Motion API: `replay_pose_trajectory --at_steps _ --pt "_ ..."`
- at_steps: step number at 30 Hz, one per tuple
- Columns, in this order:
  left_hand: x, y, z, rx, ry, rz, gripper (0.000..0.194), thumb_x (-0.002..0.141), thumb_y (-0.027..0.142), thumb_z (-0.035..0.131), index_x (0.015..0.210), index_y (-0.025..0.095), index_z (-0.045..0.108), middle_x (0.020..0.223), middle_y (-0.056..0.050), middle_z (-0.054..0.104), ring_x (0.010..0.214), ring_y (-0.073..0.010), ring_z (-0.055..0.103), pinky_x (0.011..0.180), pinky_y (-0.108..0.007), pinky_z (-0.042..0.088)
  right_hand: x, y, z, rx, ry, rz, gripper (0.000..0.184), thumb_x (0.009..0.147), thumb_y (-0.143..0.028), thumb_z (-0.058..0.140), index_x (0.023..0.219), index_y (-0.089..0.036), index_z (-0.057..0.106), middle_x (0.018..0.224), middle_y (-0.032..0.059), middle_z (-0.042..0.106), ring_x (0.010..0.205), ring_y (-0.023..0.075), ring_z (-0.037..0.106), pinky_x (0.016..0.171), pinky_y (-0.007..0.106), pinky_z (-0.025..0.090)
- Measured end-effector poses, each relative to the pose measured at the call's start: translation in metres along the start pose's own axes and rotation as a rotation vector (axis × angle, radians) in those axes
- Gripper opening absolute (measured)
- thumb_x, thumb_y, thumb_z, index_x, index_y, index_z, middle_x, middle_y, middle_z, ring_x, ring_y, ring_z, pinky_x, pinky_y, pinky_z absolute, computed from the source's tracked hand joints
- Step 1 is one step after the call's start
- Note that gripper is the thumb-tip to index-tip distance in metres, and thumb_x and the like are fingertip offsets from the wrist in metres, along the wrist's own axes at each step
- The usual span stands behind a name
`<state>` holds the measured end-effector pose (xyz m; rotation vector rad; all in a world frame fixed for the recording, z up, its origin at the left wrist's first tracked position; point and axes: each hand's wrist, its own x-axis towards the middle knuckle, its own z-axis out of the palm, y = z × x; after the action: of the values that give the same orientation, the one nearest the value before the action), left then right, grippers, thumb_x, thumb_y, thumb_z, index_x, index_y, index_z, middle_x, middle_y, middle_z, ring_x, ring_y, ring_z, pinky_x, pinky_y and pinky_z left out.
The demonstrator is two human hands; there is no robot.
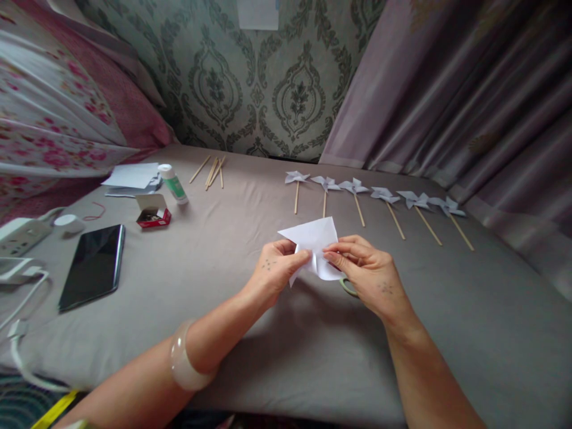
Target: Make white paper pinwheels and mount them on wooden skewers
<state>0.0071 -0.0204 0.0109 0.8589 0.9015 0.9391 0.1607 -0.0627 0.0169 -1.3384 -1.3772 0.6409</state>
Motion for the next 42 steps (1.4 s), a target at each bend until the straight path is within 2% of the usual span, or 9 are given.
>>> replay_pose_trajectory --at_steps 3,7,12,16,21,26,32,38,42 --pt "0.0 0.001 -0.001 0.001 0.009 0.0 0.017 0.055 0.024 0.074 0.066 0.011 0.069 0.064 -0.004 0.068 0.055 -0.0117 0.056 0.056 -0.023 0.04 0.0 -0.003 -0.004 0.047 -0.055 0.061 0.023 0.075 -0.042 0.072 0.083 -0.02 0.075 0.085 0.0045 0.066 0.075 0.0152 0.065 0.064 0.025 0.054" --pt "0.0 0.004 -0.002 0.005 0.016 0.009 0.015 0.056 0.023 0.074 0.065 0.011 0.069 0.064 -0.004 0.068 0.054 -0.0112 0.055 0.057 -0.023 0.04 0.0 -0.003 -0.01 0.067 -0.084 0.185 0.028 0.073 -0.043 0.074 0.085 -0.018 0.072 0.076 0.0044 0.069 0.069 0.0164 0.066 0.065 0.029 0.056" --pt "0.0 0.003 -0.002 -0.009 0.002 0.016 0.017 0.056 0.023 0.074 0.067 0.011 0.07 0.066 -0.004 0.069 0.056 -0.0113 0.056 0.058 -0.023 0.04 0.001 -0.002 -0.014 -0.069 -0.077 -0.04 0.018 0.075 -0.039 0.072 0.077 -0.021 0.074 0.099 0.0058 0.064 0.089 0.0175 0.063 0.071 0.026 0.054" --pt "0.0 0.0 -0.002 -0.008 -0.01 0.016 0.019 0.055 0.025 0.075 0.067 0.011 0.07 0.067 -0.004 0.069 0.056 -0.0116 0.056 0.058 -0.023 0.04 0.0 -0.003 -0.011 -0.125 -0.062 -0.058 0.015 0.078 -0.036 0.07 0.081 -0.022 0.074 0.107 0.005 0.058 0.089 0.0158 0.062 0.068 0.024 0.053" --pt "0.0 -0.001 -0.001 0.003 -0.017 0.006 0.021 0.055 0.026 0.075 0.068 0.011 0.07 0.065 -0.005 0.069 0.057 -0.0126 0.057 0.058 -0.023 0.04 -0.002 -0.005 -0.003 -0.196 -0.073 -0.07 0.011 0.082 -0.031 0.065 0.081 -0.021 0.071 0.107 0.0049 0.058 0.093 0.0165 0.061 0.068 0.024 0.053" --pt "-0.001 0.0 0.001 -0.014 -0.019 0.007 0.02 0.055 0.025 0.074 0.068 0.01 0.07 0.066 -0.005 0.069 0.057 -0.012 0.057 0.058 -0.023 0.041 -0.002 -0.006 0.002 -0.208 -0.071 -0.07 0.009 0.084 -0.026 0.061 0.082 -0.02 0.067 0.102 0.0037 0.063 0.081 0.0136 0.062 0.064 0.022 0.052" --pt "-0.001 0.001 0.001 -0.005 -0.018 0.015 0.018 0.056 0.023 0.074 0.069 0.01 0.071 0.068 -0.006 0.07 0.057 -0.0122 0.058 0.059 -0.023 0.042 -0.003 -0.005 0.004 -0.244 -0.038 -0.029 0.016 0.084 -0.034 0.06 0.084 -0.02 0.067 0.079 0.003 0.068 0.065 0.0144 0.062 0.06 0.025 0.051" --pt "-0.001 0.001 0.001 0.002 -0.031 0.029 0.016 0.057 0.024 0.074 0.066 0.011 0.07 0.066 -0.005 0.069 0.057 -0.012 0.057 0.058 -0.024 0.042 -0.004 -0.008 0.006 -0.232 -0.012 -0.01 0.016 0.083 -0.034 0.061 0.083 -0.019 0.066 0.078 0.0029 0.067 0.061 0.013 0.06 0.055 0.023 0.047" --pt "-0.002 0.002 0.001 0.016 -0.038 0.036 0.015 0.058 0.025 0.075 0.062 0.012 0.068 0.061 -0.003 0.066 0.057 -0.0125 0.057 0.058 -0.023 0.042 -0.003 -0.008 0.005 -0.122 -0.028 0.049 0.018 0.082 -0.036 0.061 0.083 -0.019 0.065 0.073 0.0002 0.063 0.057 0.0108 0.057 0.05 0.02 0.043"
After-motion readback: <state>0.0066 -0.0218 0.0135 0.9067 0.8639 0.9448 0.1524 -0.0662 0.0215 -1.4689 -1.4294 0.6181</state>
